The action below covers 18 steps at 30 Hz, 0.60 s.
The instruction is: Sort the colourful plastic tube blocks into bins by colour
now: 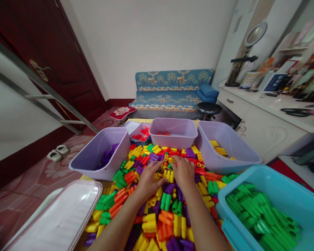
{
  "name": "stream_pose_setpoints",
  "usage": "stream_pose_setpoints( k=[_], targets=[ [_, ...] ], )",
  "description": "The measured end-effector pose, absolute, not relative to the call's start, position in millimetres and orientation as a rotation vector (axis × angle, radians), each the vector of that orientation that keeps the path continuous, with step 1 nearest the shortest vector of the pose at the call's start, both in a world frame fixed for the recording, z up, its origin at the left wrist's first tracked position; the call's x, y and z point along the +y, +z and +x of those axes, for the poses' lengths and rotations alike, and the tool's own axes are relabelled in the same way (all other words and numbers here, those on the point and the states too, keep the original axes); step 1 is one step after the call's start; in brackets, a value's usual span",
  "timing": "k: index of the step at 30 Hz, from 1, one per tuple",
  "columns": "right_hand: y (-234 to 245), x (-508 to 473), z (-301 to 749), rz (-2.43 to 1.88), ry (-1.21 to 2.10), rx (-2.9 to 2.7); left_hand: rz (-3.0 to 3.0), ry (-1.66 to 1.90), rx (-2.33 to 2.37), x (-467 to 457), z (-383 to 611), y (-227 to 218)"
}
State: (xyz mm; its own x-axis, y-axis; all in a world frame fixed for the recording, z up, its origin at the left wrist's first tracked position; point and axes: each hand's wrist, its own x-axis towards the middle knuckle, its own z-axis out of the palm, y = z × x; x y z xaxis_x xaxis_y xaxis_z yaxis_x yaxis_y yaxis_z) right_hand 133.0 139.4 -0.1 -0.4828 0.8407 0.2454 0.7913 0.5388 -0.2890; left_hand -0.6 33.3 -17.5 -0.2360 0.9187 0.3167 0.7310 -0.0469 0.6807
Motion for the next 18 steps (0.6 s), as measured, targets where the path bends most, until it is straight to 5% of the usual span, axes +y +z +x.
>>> stream_pose_setpoints(
  k=[10,18],
  targets=[
    [-10.6,142.3,124.5,-1.340,0.224,-2.439,1.755,1.174,1.947,32.3,-1.1,-15.6],
    [0.4,135.6,127.1,-1.218,0.633,-2.531,1.738,1.216,1.964,33.7,-1.4,-24.4]
  ],
)
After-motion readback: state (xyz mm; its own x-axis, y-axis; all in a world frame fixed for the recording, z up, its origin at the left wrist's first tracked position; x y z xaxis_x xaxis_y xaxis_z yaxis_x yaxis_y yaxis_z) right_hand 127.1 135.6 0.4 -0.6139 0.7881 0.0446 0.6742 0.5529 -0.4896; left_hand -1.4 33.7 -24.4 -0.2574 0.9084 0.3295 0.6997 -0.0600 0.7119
